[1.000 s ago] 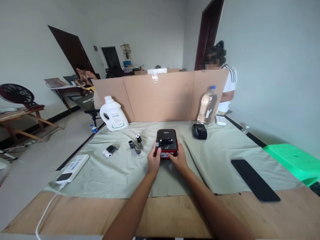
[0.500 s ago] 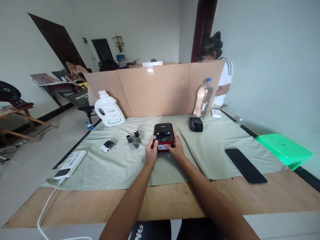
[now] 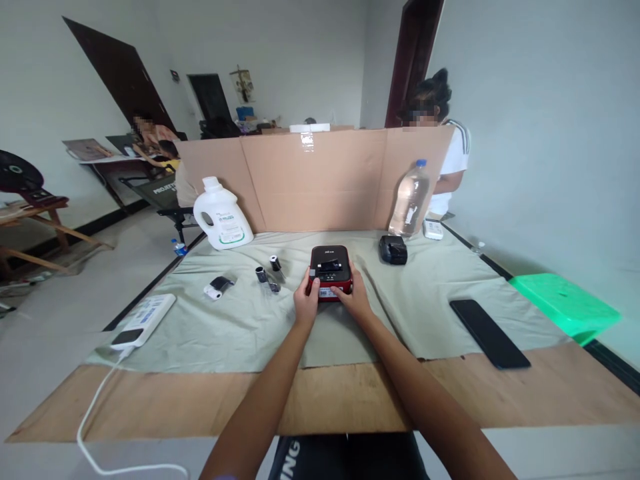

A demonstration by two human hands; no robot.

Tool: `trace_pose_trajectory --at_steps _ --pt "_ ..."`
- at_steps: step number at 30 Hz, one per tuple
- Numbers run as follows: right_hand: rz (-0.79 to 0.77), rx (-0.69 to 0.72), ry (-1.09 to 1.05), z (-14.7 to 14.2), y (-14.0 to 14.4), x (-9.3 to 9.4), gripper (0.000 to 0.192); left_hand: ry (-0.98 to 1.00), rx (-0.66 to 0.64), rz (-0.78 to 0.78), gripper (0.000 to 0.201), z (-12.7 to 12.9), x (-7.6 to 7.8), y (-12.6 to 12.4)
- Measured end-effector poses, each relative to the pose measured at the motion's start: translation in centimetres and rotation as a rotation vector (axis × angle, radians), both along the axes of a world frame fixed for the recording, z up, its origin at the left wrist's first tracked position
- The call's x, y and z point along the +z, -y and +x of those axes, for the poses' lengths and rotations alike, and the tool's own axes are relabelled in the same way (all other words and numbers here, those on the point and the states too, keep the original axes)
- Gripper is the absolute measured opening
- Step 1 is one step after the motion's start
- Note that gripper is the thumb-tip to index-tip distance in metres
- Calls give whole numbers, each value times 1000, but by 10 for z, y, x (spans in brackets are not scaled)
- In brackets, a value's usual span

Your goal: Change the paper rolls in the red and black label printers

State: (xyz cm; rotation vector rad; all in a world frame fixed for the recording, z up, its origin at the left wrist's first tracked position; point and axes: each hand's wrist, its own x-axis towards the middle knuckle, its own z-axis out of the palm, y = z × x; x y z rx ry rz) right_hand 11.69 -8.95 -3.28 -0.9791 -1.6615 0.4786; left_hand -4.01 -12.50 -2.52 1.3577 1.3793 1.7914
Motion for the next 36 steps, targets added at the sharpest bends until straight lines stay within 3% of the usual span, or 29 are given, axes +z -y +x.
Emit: trace_pose_trajectory --at_steps 12,36 --pt "23 16 -11 0 -3 -5 90 -29 -17 22 54 -2 -1 -1" --pt "-131 131 -60 6 13 -6 103 -35 -141 90 67 -14 -1 3"
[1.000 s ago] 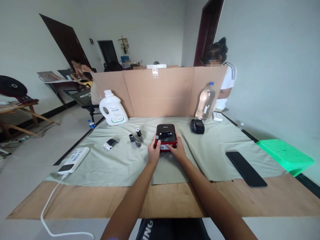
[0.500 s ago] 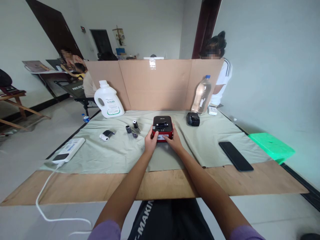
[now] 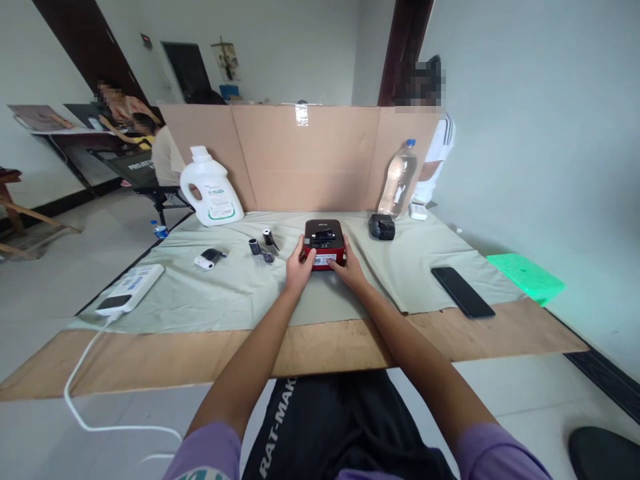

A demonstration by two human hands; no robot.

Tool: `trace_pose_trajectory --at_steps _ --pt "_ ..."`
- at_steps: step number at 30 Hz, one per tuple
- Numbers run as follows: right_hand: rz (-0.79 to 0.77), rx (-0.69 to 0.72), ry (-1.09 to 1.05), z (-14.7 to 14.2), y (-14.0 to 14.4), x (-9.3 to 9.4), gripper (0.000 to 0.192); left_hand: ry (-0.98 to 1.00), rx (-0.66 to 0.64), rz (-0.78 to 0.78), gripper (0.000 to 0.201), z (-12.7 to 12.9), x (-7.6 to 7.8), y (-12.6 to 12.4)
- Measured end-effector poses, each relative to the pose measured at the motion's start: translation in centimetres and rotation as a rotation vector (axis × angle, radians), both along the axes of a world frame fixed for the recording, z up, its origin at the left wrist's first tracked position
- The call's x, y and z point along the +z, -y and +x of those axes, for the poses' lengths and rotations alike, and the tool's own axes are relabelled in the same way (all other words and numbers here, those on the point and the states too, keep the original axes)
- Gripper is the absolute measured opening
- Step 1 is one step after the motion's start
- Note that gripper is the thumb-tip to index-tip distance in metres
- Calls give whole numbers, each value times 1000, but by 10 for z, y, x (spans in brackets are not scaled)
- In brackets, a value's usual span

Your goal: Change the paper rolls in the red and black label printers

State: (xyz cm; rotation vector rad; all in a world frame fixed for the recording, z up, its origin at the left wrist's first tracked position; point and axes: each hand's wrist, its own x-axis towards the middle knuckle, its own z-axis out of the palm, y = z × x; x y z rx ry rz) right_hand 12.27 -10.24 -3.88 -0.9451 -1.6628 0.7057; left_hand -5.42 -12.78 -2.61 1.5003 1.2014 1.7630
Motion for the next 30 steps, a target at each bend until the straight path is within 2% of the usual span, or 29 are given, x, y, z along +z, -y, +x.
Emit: trace_pose_trajectory --at_steps 5,10,15,26,30 --pt "-19 -21 14 0 -1 0 104 6 -44 19 71 -4 -1 -2" --pt "-23 -15 -12 0 1 1 102 -61 11 6 49 -8 1 -1" --pt "-26 -4 -15 1 3 7 102 -43 -10 -4 36 -9 3 -4" --pt "-71 17 7 5 1 11 98 -32 -30 -33 33 -9 2 -8" --pt "-49 30 52 9 0 12 96 11 -74 -34 30 -11 1 -12"
